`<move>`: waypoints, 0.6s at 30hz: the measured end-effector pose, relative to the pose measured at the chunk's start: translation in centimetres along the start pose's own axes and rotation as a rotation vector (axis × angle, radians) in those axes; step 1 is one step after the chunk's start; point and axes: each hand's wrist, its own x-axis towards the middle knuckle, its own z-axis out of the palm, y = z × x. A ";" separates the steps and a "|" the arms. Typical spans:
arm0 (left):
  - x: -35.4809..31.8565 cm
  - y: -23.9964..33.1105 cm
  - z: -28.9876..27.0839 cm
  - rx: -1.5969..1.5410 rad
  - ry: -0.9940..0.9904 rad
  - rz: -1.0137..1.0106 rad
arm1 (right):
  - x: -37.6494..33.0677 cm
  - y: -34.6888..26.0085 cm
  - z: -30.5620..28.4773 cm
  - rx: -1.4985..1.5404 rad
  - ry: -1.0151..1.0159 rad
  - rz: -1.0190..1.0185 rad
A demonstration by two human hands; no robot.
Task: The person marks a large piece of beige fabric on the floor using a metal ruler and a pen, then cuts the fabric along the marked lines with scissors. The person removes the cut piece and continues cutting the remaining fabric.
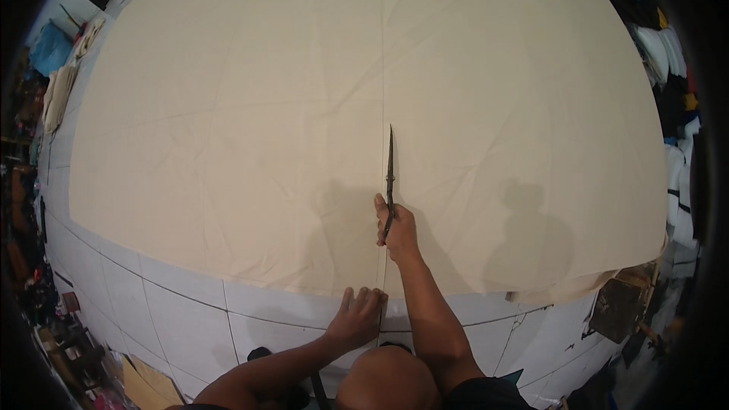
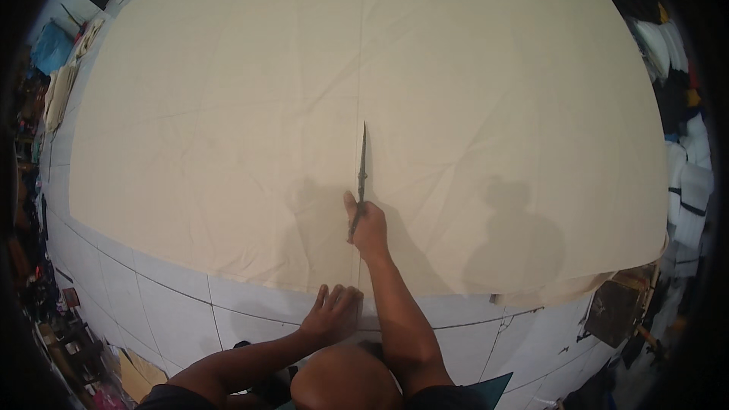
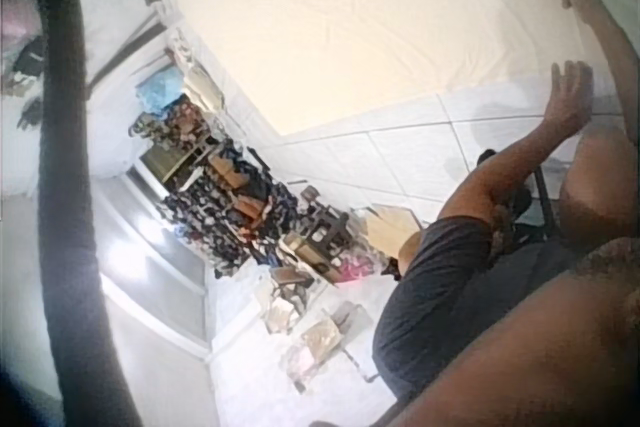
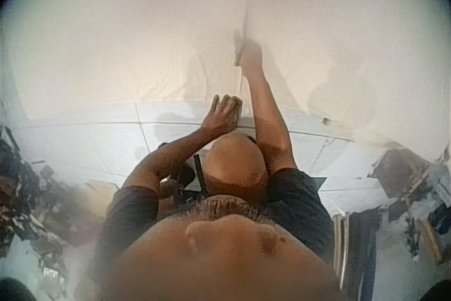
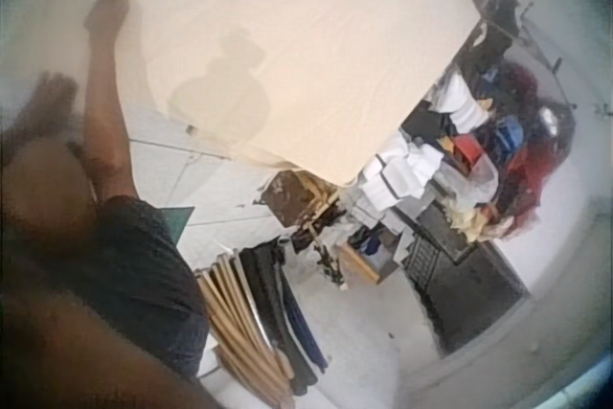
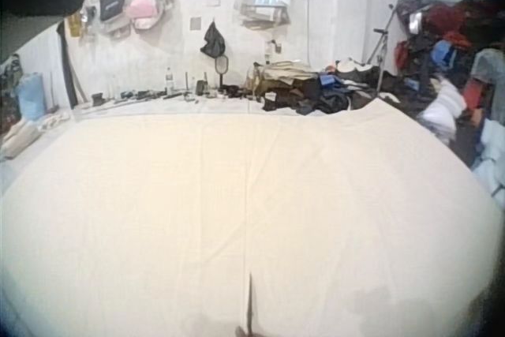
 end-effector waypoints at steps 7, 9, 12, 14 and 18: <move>-0.5 0.1 1.0 0.011 -0.010 -0.004 | 2.6 -4.8 0.2 0.081 -0.070 0.063; -0.2 0.2 0.8 -0.008 -0.027 -0.016 | 2.8 -3.9 0.6 0.050 -0.032 0.032; -0.3 0.0 0.2 -0.026 -0.002 0.010 | 3.5 -3.0 0.7 0.010 0.004 -0.014; -0.3 0.0 0.5 -0.015 -0.033 0.005 | 3.6 -3.1 0.7 -0.012 0.006 -0.025; -0.4 0.0 0.2 -0.022 -0.030 0.018 | 4.9 -6.1 0.3 0.052 -0.042 -0.010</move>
